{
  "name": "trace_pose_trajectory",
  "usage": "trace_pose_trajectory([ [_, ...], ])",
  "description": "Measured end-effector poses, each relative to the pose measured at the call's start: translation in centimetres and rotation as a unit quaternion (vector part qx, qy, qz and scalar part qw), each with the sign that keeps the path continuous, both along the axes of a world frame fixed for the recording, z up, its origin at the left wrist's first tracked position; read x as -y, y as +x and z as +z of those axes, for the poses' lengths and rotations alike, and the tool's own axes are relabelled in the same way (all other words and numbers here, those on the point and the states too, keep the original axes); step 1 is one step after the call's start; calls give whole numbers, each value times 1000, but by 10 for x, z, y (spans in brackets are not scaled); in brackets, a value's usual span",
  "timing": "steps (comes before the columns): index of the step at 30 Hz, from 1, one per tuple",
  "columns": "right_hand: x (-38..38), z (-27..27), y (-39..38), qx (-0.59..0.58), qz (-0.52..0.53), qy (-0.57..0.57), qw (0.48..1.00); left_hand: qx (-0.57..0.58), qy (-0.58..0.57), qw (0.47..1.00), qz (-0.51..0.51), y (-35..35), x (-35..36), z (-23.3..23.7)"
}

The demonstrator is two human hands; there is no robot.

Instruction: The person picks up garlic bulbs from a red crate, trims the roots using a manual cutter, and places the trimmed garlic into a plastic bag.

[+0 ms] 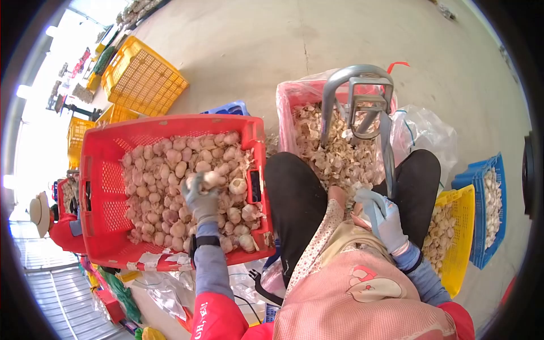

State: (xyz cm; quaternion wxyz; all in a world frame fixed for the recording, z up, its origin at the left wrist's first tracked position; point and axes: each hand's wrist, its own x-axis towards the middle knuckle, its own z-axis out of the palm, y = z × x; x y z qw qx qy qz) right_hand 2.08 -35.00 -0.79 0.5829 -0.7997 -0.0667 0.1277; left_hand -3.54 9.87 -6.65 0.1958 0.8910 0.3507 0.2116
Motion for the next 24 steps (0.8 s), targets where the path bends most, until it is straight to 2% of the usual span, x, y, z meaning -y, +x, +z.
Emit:
trace_pose_trajectory([
  [2, -1, 2, 2, -17, -8, 13, 1000, 161, -108, 981, -15, -5, -10, 10],
  [3, 2, 4, 2, -25, -19, 13, 999, 195, -203, 959, -17, -5, -5, 29],
  [4, 6, 1, 5, 94, 46, -46, 993, 254, -273, 928, -31, -2, 15, 55],
  [5, 14, 1, 6, 169, 96, -130, 972, 252, -318, 912, -61, 0, 41, 82],
  [6, 9, 2, 3, -12, 0, -4, 1000, 255, -353, 894, -106, 3, 62, 97],
  [7, 10, -8, 1, 31, 4, 4, 1000, 241, -386, 880, -139, 5, 89, 113],
  [8, 13, -8, 0, 33, 45, -40, 998, 256, -416, 853, -187, 14, 129, 132],
  [9, 11, -5, -3, -15, 24, -19, 999, 217, -488, 802, -268, 18, 162, 149],
  [11, 15, -6, -8, -25, 52, -45, 997, 201, -582, 693, -375, 31, 230, 163],
  [13, 18, -23, -15, 10, 51, -41, 998, 170, -479, 704, -496, 41, 296, 173],
  [14, 21, -29, -18, 16, 51, -36, 998, 128, -495, 651, -561, 48, 328, 187],
  [16, 29, -27, -22, 27, 46, -27, 998, 121, -440, 565, -687, 61, 404, 185],
  [17, 32, -25, -23, 28, 45, -24, 998, 55, -433, 572, -695, 55, 434, 183],
  [18, 35, -24, -25, 29, 45, -20, 998, -57, -426, 595, -680, 48, 457, 185],
  [21, 47, -22, -25, 42, 49, -13, 998, 8, -329, 621, -711, 36, 477, 163],
  [24, 57, -21, -21, 87, 69, 11, 994, -34, -429, 555, -712, 40, 432, 161],
])
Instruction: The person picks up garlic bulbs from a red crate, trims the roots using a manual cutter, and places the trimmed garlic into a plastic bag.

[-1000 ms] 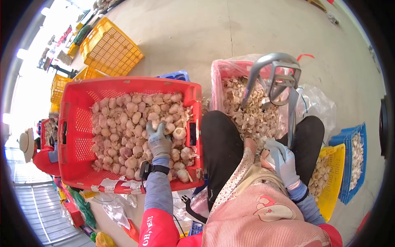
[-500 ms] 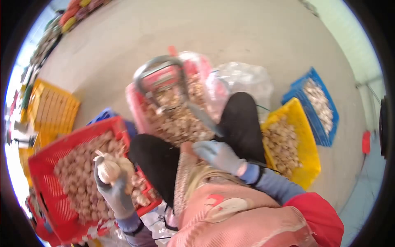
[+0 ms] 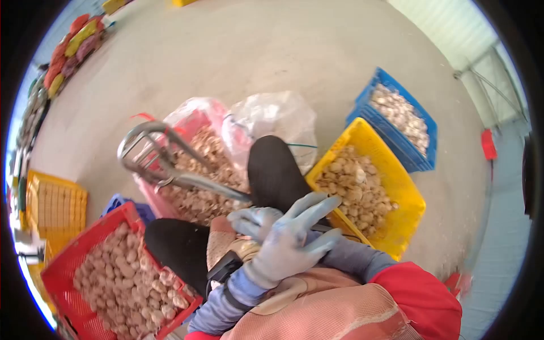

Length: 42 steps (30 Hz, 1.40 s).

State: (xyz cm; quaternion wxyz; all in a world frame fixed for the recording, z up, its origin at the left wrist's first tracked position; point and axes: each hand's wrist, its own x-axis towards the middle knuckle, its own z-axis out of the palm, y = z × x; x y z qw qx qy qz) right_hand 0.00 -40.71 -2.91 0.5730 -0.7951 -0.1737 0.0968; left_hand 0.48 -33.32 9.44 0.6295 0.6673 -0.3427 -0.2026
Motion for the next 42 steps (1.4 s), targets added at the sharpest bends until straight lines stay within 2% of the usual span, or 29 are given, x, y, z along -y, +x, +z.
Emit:
trace_pose_trajectory([
  [3, 9, 9, 8, 119, 27, 59, 991, 36, -2, 986, 161, -4, -84, -14],
  [4, -1, 33, 7, 31, -49, -54, 997, 6, 35, 972, 232, -10, -119, -18],
  [5, -4, 39, 11, -31, -76, 23, 996, -23, 69, 951, 301, -19, -154, -22],
  [6, -4, 47, 14, -7, -82, 10, 997, -34, 94, 908, 407, -30, -189, -25],
  [7, -6, 58, 18, -62, -108, 63, 990, -42, 112, 857, 501, -43, -224, -29],
  [8, -6, 55, 20, 10, -135, 58, 989, -26, 103, 785, 610, -60, -268, -44],
  [9, -5, 57, 24, -25, -163, 96, 982, -9, 86, 707, 702, -76, -309, -55],
  [10, 6, 37, 30, 5, -169, 73, 983, -32, 90, 637, 765, -84, -336, -50],
  [11, 1, 46, 36, 21, -187, 85, 978, -55, 88, 563, 820, -88, -357, -48],
  [14, -9, 37, 62, 49, -165, 42, 984, 20, 271, 602, 750, -89, -397, -77],
  [15, -13, 29, 66, 25, -147, 35, 988, -3, 223, 667, 711, -78, -390, -86],
  [16, -18, 15, 68, 0, -131, 27, 991, -4, 321, 683, 656, -68, -387, -99],
  [17, -21, 8, 70, -24, -117, 18, 993, -67, 413, 670, 613, -56, -383, -112],
  [18, -22, 16, 69, -88, -77, -43, 992, -77, 550, 623, 552, -39, -364, -102],
  [19, -30, 16, 65, -21, -105, -45, 993, -93, 597, 603, 520, -29, -363, -120],
  [21, -26, 21, 67, 13, -96, -157, 983, -100, 617, 599, 500, -17, -366, -147],
  [23, -24, 10, 70, -55, -107, -35, 992, -129, 464, 671, 563, -17, -376, -152],
  [25, -26, 23, 71, -61, -107, -53, 991, -127, 293, 731, 603, -15, -368, -142],
  [27, -27, 43, 70, -139, -89, -50, 985, -94, 107, 778, 612, -19, -337, -108],
  [29, -27, 36, 67, -179, -100, 15, 979, -119, 7, 789, 603, -13, -294, -75],
  [30, -31, 44, 65, -203, -115, 33, 972, -149, -94, 818, 548, -8, -277, -78],
  [31, -36, 56, 63, -227, -129, 52, 964, -197, -167, 821, 510, -3, -256, -72],
  [32, -36, 63, 61, -230, -120, 75, 963, -208, -209, 822, 486, 4, -237, -72],
  [33, -30, 67, 60, -229, -99, 40, 967, -219, -249, 823, 461, 10, -221, -73],
  [35, -28, 82, 55, -301, -101, 106, 942, -262, -207, 838, 432, 25, -198, -90],
  [36, -29, 88, 53, -310, -99, 129, 937, -302, -167, 825, 448, 32, -186, -81],
  [37, -27, 89, 53, -304, -93, 115, 941, -345, -171, 824, 415, 39, -183, -81],
  [39, -29, 95, 52, -304, -105, 86, 943, -269, -215, 850, 399, 50, -169, -88],
  [42, -29, 98, 55, -277, -83, 63, 955, -293, -197, 859, 372, 63, -174, -86],
])
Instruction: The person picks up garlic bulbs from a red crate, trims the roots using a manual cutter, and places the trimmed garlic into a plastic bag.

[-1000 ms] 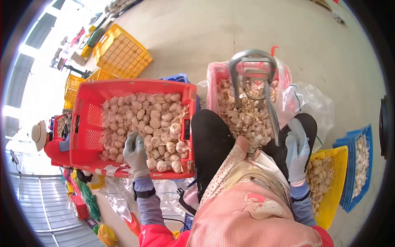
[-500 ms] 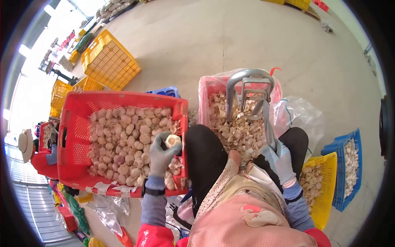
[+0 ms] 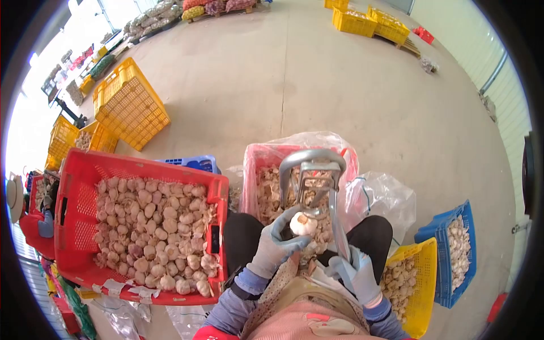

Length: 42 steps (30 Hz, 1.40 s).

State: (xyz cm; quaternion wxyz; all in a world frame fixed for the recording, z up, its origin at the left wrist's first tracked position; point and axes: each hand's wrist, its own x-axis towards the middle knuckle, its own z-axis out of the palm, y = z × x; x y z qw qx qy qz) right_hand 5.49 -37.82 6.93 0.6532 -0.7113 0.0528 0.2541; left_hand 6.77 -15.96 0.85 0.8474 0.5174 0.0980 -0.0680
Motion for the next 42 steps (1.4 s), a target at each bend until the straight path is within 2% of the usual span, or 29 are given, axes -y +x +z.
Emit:
trace_pose_trajectory([
  [4, 7, -15, 2, 45, 30, -41, 998, 30, 75, 997, -20, 7, -4, 4],
  [6, 10, -27, 3, 124, 66, -126, 982, 53, 136, 989, -36, 11, -6, 5],
  [8, 13, -31, 3, 151, 85, -167, 971, 37, 160, 985, -50, 14, -9, 15],
  [10, 15, -31, 2, 131, 88, -163, 974, 8, 153, 987, -57, 15, -10, 21],
  [12, 14, -17, -3, 42, 40, -99, 993, -34, 116, 991, -55, 16, -11, 22],
  [16, -12, 60, 2, -72, -2, 6, 997, -54, 108, 990, -77, 19, -15, 23],
  [18, 8, 16, -7, -4, 19, -84, 996, -47, 116, 989, -82, 21, -16, 23],
  [20, 9, -31, -3, 113, 55, -192, 973, -35, 127, 988, -81, 24, -18, 19],
  [22, -3, -55, 18, 279, 102, -313, 902, -10, 160, 985, -69, 28, -19, -6],
  [25, -14, -54, 33, 224, 70, -287, 929, 8, 127, 991, -45, 25, -15, 7],
  [26, -10, -43, 28, 256, 85, -348, 898, -11, 121, 991, -59, 21, -16, 15],
  [29, 0, -17, 13, 495, 33, -286, 820, -61, 127, 984, -112, 3, -23, 27],
  [30, 1, -9, 0, 415, 27, -249, 875, -71, 149, 977, -139, -5, -26, 23],
  [31, -3, -5, -5, 365, 35, -215, 905, -79, 170, 968, -167, -12, -26, 18],
  [32, -12, -1, -8, 312, 41, -181, 932, -30, 174, 970, -169, -20, -20, 9],
  [33, -18, 2, -9, 261, 45, -147, 953, -19, 163, 970, -178, -24, -10, 13],
  [34, -21, -15, -8, 324, 65, -173, 928, -7, 151, 971, -186, -28, 2, 21],
  [35, -24, -24, -12, 204, 26, -84, 975, 7, 141, 971, -191, -31, 8, 25],
  [36, -27, -31, -14, 81, -10, 8, 997, 1, 133, 970, -201, -34, 7, 14],
  [37, -28, -38, -15, -42, -44, 100, 993, 42, 199, 964, -168, -37, 8, 15],
  [38, -27, -48, -19, -108, -71, 117, 985, 83, 264, 952, -133, -40, 10, 17],
  [40, -35, -56, -18, -93, -120, 170, 974, 152, 400, 902, -55, -47, 18, 23],
  [41, -37, -57, -15, 7, -73, 134, 988, 177, 470, 864, -7, -52, 22, 24],
  [42, -39, -58, -12, 108, -39, 94, 989, 134, 417, 897, -59, -57, 23, 7],
])
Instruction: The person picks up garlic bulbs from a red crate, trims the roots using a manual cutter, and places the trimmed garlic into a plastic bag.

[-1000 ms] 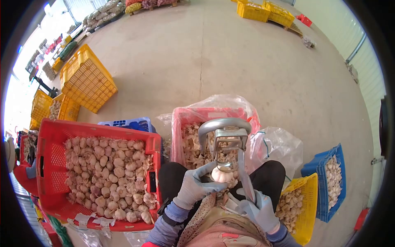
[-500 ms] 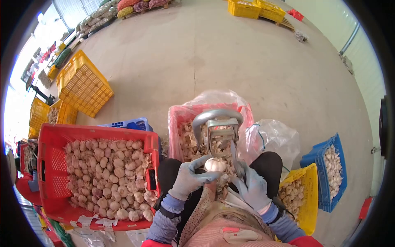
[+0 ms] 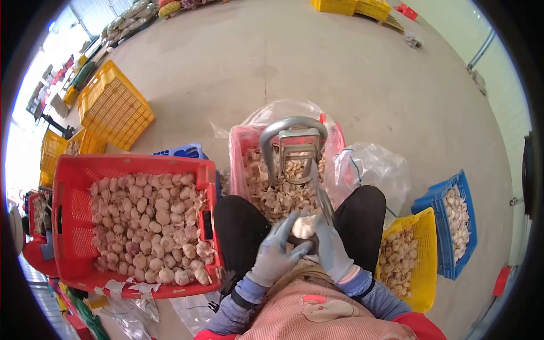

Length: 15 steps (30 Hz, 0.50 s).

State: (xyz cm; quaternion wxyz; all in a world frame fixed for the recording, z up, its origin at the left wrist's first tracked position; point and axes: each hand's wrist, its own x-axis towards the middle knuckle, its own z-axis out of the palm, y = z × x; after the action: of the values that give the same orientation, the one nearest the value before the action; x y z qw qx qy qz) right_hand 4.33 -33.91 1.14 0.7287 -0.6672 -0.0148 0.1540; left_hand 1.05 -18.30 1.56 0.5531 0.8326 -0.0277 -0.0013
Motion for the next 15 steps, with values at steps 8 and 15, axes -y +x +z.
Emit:
trace_pose_trajectory([
  [8, 27, 52, 37, 194, -101, -223, 950, -162, -512, 843, 38, 12, -15, -23],
  [15, 50, 29, 37, -111, 144, -124, 976, -203, -685, 695, 85, 29, -17, 0],
])
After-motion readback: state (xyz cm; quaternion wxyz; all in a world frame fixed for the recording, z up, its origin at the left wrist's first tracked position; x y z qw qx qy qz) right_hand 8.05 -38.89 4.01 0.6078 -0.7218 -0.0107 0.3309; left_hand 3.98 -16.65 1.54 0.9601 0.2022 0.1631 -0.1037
